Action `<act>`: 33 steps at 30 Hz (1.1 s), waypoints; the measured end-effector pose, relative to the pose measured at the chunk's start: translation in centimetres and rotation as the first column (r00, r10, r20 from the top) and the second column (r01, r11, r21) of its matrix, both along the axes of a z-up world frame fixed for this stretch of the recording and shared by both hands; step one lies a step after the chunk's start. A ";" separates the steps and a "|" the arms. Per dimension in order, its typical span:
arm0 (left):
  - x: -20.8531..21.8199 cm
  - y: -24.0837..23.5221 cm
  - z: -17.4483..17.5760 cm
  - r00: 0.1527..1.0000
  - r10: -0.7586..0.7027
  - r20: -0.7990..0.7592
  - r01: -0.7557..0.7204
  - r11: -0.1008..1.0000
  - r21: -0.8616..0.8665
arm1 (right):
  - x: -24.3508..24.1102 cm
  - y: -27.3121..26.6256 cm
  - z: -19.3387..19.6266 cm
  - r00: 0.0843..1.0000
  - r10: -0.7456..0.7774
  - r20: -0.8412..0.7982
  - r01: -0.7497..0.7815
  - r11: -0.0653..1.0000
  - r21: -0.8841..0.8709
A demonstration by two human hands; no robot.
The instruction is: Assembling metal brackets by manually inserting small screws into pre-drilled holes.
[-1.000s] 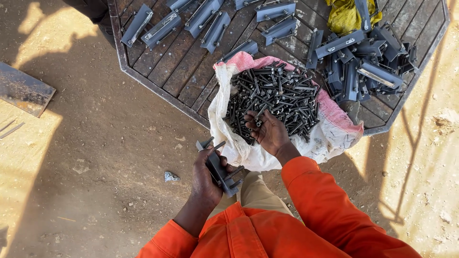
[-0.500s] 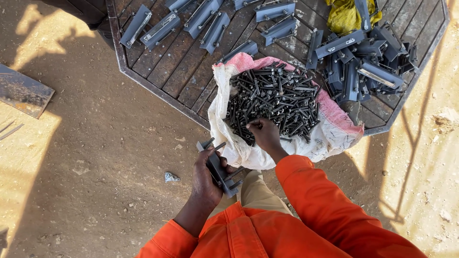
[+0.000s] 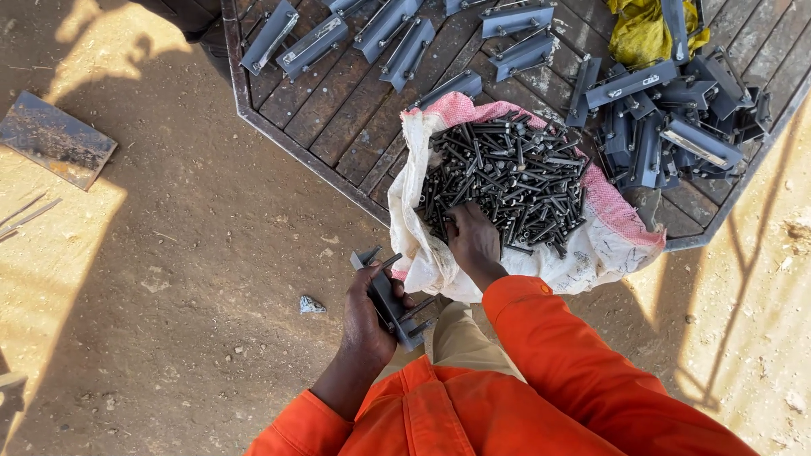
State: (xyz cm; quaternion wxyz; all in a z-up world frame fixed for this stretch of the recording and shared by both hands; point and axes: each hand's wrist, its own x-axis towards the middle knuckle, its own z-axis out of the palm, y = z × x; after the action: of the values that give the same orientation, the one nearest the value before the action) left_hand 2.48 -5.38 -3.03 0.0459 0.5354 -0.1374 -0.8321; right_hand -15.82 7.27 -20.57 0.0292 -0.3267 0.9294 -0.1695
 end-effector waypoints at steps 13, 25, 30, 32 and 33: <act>-1.6 0.1 1.7 0.997 0.004 -0.081 -0.003 1.000 0.004 | -3.0 1.0 0.4 0.921 0.384 0.070 -0.390 0.906 0.166; -1.1 -0.2 0.9 0.993 -0.037 -0.115 0.032 0.999 -0.042 | -1.6 2.2 -0.2 0.976 0.140 0.165 -0.182 0.944 0.275; -0.8 0.0 0.6 0.994 -0.031 -0.109 0.027 0.999 -0.033 | -0.8 2.7 1.6 0.809 0.088 0.581 0.074 0.966 -0.250; -0.9 0.2 0.4 0.993 -0.034 -0.115 0.029 0.999 -0.044 | -0.1 2.9 2.4 0.561 0.145 0.815 0.358 0.845 -0.397; -1.0 0.3 0.4 0.992 -0.039 -0.121 0.033 0.998 -0.054 | 0.3 3.1 2.8 0.264 0.291 0.919 0.644 0.656 -0.393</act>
State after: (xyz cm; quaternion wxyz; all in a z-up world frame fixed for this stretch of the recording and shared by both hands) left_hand 1.52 -5.06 -2.67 0.0531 0.4797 -0.1654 -0.8601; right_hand -15.54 10.34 -17.78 0.4207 -0.0177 0.5992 -0.6809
